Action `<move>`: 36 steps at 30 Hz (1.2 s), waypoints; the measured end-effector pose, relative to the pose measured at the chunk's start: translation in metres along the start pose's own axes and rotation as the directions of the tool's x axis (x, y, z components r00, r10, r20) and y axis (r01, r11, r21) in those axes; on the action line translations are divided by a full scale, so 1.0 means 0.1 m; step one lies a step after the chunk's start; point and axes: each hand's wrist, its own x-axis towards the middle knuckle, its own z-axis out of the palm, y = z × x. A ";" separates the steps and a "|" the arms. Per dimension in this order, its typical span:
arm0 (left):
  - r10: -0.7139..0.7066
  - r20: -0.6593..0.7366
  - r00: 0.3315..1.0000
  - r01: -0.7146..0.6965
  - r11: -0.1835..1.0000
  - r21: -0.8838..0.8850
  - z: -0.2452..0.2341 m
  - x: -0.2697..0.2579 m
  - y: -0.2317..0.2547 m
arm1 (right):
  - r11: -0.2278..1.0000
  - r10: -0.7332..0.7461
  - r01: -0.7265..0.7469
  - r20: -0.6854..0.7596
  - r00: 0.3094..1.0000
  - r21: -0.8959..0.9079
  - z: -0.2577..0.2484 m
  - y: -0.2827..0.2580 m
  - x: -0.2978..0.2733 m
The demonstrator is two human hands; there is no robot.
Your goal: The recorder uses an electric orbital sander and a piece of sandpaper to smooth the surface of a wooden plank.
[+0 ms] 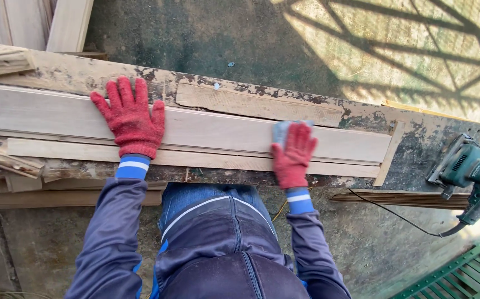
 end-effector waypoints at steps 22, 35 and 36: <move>-0.011 0.069 0.998 0.022 0.985 -0.171 0.00 0.05 -1.20 | 0.981 0.097 -0.089 0.036 0.995 -0.172 0.08 -0.29 -0.25; 0.058 0.015 0.998 -0.055 0.988 -0.147 -0.12 0.12 -1.27 | 0.906 -0.424 0.421 0.092 0.901 0.047 0.11 -2.73 0.56; 0.060 0.018 0.998 -0.057 0.986 -0.156 -0.11 0.13 -1.27 | 0.908 -0.419 0.417 0.097 0.903 0.041 0.13 -2.39 0.50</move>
